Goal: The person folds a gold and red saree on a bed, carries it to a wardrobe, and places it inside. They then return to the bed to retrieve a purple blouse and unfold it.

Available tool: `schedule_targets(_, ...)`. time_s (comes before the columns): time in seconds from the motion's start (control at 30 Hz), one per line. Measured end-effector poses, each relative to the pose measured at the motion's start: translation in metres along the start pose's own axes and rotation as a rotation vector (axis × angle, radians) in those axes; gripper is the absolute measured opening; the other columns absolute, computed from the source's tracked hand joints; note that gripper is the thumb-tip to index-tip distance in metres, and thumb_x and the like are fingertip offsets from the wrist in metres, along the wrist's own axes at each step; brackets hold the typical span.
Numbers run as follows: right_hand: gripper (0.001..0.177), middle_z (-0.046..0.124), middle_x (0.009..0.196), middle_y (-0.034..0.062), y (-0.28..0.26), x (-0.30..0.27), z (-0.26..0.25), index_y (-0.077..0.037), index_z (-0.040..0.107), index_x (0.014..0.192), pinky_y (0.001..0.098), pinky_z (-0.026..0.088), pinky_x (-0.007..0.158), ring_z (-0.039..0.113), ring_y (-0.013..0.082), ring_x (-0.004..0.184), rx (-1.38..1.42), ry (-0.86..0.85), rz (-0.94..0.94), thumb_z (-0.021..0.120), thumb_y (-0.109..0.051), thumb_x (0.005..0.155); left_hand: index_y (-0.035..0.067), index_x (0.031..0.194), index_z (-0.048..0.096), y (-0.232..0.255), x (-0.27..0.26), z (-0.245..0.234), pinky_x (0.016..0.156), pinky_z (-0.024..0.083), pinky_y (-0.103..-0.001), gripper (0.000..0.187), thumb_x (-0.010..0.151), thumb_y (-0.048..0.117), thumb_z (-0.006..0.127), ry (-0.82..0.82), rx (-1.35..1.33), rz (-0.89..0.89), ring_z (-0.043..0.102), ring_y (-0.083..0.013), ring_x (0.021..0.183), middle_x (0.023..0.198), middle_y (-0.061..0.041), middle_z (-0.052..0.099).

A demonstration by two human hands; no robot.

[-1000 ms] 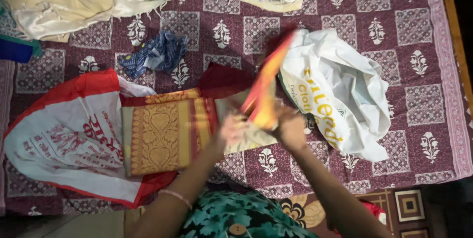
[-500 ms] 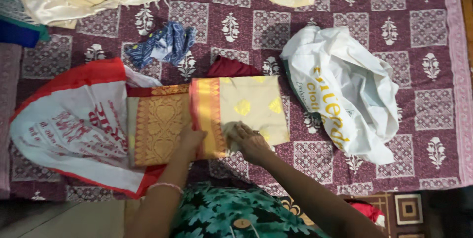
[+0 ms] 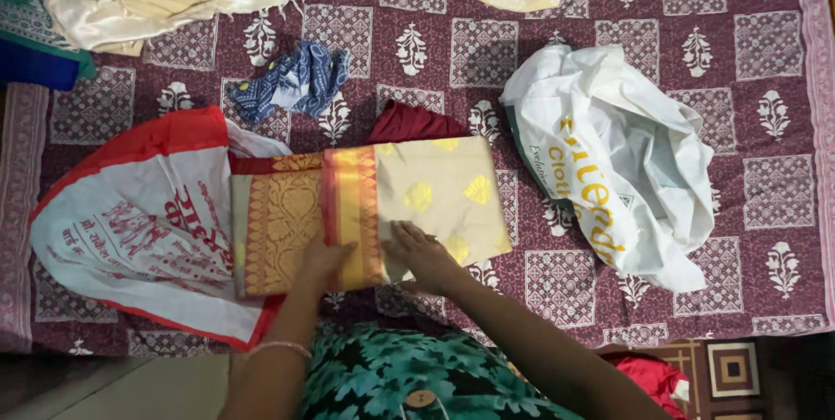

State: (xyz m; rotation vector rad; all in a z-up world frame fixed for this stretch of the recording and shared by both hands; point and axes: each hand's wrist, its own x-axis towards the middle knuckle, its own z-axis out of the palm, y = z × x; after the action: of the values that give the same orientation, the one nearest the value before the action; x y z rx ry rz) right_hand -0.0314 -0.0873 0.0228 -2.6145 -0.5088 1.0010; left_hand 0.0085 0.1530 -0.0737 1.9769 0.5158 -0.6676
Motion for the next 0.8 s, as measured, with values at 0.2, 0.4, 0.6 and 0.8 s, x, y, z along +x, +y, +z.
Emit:
schedule_targets(0.2,0.088,0.028,0.163,0.0161,0.076,0.004,0.039,-0.015,0.031,0.158,0.046,0.038,0.117,0.033,0.0363,0.147,0.307,0.329,0.192,0.068,-0.059,0.091,0.002,0.124,0.067,-0.012,0.01,0.003,0.088,0.056,-0.045,0.058,0.073,0.02,0.087,0.167,0.227,0.174,0.07,-0.0371,0.1,0.109,-0.022,0.073)
schedule_targets(0.4,0.09,0.036,0.163,0.0128,0.136,-0.013,0.026,-0.016,0.033,0.154,0.0418,0.06,0.096,0.059,0.0331,0.127,0.435,0.45,0.69,0.067,-0.057,0.082,0.013,0.145,0.057,0.03,-0.014,-0.009,0.095,0.053,-0.048,0.065,0.083,0.019,0.073,0.277,0.329,0.275,0.066,-0.0421,0.11,0.122,-0.023,0.069)
schedule_targets(0.6,0.116,0.054,0.14,0.0252,0.161,-0.003,0.016,-0.015,0.029,0.16,0.0466,0.051,0.098,0.058,0.0401,0.123,0.479,0.461,0.78,0.087,-0.058,0.069,0.01,0.166,0.035,0.05,-0.044,-0.003,0.113,0.047,-0.047,0.089,0.085,0.023,0.069,-0.028,0.912,0.449,0.053,-0.0379,0.138,0.154,-0.019,0.047)
schedule_targets(0.8,0.075,0.074,0.113,0.0167,0.121,0.02,-0.022,-0.012,0.066,0.131,0.0419,0.06,0.09,0.073,0.0298,0.099,0.484,0.406,0.903,0.083,-0.056,0.074,0.034,0.158,0.027,0.056,-0.059,0.032,0.121,0.012,-0.066,0.078,0.091,0.056,0.059,-0.256,1.112,0.343,0.008,-0.0405,0.157,0.168,-0.011,0.013)
